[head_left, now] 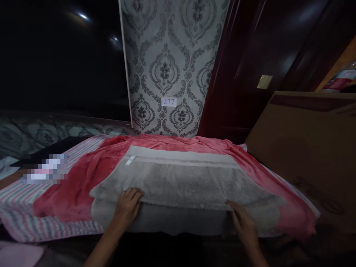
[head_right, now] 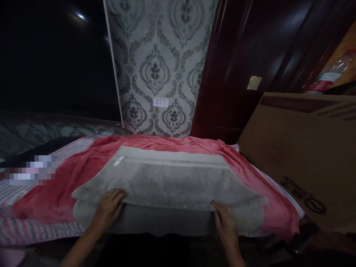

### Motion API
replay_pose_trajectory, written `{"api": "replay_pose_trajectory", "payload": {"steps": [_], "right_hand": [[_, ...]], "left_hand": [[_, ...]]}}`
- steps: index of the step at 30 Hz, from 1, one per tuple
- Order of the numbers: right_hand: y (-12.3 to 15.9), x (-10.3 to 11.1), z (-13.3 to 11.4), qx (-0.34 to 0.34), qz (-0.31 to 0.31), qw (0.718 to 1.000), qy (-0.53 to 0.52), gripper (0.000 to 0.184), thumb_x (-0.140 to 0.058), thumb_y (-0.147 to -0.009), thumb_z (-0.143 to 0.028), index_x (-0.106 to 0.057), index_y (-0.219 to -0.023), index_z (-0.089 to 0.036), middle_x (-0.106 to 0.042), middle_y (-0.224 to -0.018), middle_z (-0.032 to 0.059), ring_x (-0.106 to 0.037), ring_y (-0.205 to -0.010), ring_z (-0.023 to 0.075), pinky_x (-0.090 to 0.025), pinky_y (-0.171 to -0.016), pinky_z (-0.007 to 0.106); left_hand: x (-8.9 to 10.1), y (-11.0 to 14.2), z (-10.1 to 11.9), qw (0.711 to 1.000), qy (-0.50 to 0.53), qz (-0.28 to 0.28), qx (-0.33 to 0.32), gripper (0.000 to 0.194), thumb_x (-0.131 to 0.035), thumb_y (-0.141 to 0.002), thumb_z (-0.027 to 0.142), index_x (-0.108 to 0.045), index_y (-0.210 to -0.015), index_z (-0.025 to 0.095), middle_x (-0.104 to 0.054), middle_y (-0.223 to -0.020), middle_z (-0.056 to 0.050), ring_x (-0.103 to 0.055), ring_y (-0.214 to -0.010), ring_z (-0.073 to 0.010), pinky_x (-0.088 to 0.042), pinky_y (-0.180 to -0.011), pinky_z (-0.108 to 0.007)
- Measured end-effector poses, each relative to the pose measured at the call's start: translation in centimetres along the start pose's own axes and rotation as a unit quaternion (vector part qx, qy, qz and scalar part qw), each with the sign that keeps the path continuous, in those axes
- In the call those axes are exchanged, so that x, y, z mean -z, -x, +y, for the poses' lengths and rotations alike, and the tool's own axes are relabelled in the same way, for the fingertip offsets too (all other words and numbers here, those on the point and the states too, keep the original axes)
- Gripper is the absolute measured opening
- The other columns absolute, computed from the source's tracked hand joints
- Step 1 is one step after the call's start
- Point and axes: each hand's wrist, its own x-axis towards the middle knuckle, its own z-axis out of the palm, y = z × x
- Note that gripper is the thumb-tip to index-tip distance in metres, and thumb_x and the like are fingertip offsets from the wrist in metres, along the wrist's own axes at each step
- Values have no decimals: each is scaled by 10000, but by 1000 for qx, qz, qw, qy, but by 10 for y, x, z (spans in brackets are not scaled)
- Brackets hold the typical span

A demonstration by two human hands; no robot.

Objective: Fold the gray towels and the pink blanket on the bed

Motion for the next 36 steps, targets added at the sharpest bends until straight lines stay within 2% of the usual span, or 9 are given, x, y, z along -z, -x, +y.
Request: {"api": "replay_pose_trajectory", "payload": {"steps": [5, 8, 15, 21, 28, 33, 36], "right_hand": [[7, -2, 9, 15, 15, 999, 34, 322, -433, -935, -267, -690, -1124, -217, -718, -1133, 87, -663, -1046, 252, -540, -892, 457], [5, 4, 7, 21, 35, 999, 31, 320, -423, -934, -262, -698, -1088, -211, -726, -1093, 81, -674, -1007, 240, -537, -879, 432], [-22, 34, -35, -38, 105, 993, 28, 344, -423, -981, -374, -694, -1068, -180, -715, -1055, 99, -659, -992, 251, -504, -895, 412], [-43, 67, -65, -12, 155, 985, 79, 362, -424, -995, -416, -695, -993, -175, -710, -953, 104, -653, -922, 265, -483, -895, 422], [-74, 97, -90, -3, 208, 970, 124, 330, -438, -965, -352, -698, -943, -150, -703, -907, 126, -649, -890, 298, -491, -849, 463], [-104, 114, -112, 33, 309, 945, 103, 181, -549, -919, -282, -713, -879, -219, -707, -833, 68, -678, -860, 291, -515, -854, 502], [-121, 126, -122, 53, 348, 932, 88, 155, -553, -886, -343, -696, -870, -284, -686, -810, 49, -685, -825, 304, -538, -814, 535]], "left_hand": [[6, 9, -11, 997, -57, -21, 56, 466, -512, -690, 7, -707, -1049, 233, -728, -1064, -72, -636, -994, -260, -462, -834, -380], [19, 11, -16, 997, -62, -6, 46, 456, -486, -707, 10, -715, -1029, 238, -746, -1007, -53, -650, -937, -246, -451, -806, -377], [53, -6, -5, 992, -81, 96, 29, 394, -451, -730, 3, -688, -974, 204, -736, -885, -44, -642, -832, -218, -426, -732, -347], [88, -22, 7, 980, -117, 162, -15, 321, -456, -800, 4, -619, -1020, 172, -686, -804, -49, -579, -732, -210, -395, -646, -320], [125, -39, 5, 959, -177, 216, -41, 277, -479, -827, 71, -620, -1019, 211, -648, -734, -38, -524, -651, -231, -346, -615, -350], [157, -47, 3, 944, -187, 271, -4, 328, -472, -821, 131, -637, -1054, 291, -621, -723, -19, -526, -656, -254, -360, -640, -383], [174, -43, -7, 938, -179, 295, 33, 412, -500, -786, 173, -657, -1126, 347, -682, -850, -27, -592, -770, -286, -420, -743, -449]]}}
